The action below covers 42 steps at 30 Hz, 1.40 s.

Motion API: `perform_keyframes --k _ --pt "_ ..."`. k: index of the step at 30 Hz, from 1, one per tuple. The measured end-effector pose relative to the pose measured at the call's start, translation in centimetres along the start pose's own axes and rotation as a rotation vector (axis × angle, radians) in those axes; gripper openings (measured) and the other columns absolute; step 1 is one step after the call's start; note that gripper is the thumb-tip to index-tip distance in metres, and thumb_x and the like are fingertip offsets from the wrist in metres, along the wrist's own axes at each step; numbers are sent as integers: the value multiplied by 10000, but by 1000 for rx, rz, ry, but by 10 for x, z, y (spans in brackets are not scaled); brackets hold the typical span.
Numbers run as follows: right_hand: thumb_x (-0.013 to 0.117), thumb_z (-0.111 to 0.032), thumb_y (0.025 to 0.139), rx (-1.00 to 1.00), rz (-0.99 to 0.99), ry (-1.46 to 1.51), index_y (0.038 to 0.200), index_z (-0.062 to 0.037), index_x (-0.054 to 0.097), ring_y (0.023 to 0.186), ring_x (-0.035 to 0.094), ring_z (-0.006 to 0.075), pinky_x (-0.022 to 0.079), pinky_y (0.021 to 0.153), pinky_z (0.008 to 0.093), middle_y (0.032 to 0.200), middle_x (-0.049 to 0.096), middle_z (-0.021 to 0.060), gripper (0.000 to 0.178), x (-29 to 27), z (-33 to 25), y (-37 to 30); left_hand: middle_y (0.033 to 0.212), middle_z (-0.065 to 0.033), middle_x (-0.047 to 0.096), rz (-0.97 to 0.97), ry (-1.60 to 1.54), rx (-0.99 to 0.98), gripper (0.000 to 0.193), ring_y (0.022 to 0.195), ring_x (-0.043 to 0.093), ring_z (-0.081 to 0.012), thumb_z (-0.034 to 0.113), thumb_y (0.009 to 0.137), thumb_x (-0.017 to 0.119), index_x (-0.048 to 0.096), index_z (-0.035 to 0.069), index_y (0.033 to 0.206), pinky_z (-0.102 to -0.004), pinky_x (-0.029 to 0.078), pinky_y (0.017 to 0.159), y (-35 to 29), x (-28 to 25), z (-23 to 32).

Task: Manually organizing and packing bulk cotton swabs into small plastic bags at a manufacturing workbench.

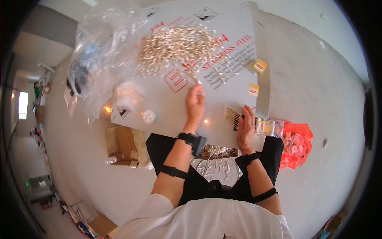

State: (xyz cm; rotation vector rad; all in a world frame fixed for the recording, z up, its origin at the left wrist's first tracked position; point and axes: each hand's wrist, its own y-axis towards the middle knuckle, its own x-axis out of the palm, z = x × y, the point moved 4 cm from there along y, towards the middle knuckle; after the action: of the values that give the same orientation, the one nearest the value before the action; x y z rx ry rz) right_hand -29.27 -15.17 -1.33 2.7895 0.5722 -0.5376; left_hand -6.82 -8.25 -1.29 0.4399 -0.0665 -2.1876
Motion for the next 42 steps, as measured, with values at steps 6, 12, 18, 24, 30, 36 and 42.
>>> perform_keyframes --k 6,12,18,24,30,36,42 --pt "549 -12 920 -167 -71 -65 1321 -13 496 1243 499 385 432 1045 409 1379 482 184 404 -2 -17 1 1039 -128 606 90 667 95 345 1003 562 -324 261 804 715 613 27 1037 -446 468 886 66 -30 8" --pt "551 -13 927 -151 -63 -48 1323 -2 487 1239 506 368 428 1041 402 1372 492 184 401 -2 -19 -1 1017 -148 615 -13 1059 -25 366 1065 546 -352 328 780 729 610 32 958 -487 453 883 71 -11 14" --pt "572 1 900 -167 -43 -45 1315 -12 480 1217 514 387 450 1022 416 1364 495 187 425 -2 -19 0 956 -118 622 -9 1032 40 108 1016 555 -322 112 826 650 590 58 899 -479 443 833 38 -3 14" --pt "577 14 886 -151 -41 -35 1302 -2 485 1217 513 397 452 1019 423 1361 493 195 426 -2 -16 2 927 -90 590 -199 796 277 193 934 538 -320 10 753 695 570 81 882 -462 420 791 9 16 30" --pt "586 28 868 -144 -49 -32 1301 5 485 1219 508 408 449 1026 428 1360 490 202 445 -1 -19 1 962 -72 588 -194 493 424 304 989 531 -308 14 715 738 627 108 982 -433 421 866 23 24 46" --pt "572 20 875 -168 -42 -40 1309 5 479 1236 497 402 436 1040 427 1369 482 200 445 -5 -15 0 973 -72 594 -310 678 471 272 992 535 -312 4 716 738 658 103 956 -417 439 857 39 31 49" --pt "571 6 885 -146 -67 -23 1304 12 480 1231 498 406 434 1042 428 1366 483 202 429 -2 -20 1 913 -57 609 -279 717 438 189 921 539 -313 6 734 727 627 91 871 -441 448 784 48 34 31"
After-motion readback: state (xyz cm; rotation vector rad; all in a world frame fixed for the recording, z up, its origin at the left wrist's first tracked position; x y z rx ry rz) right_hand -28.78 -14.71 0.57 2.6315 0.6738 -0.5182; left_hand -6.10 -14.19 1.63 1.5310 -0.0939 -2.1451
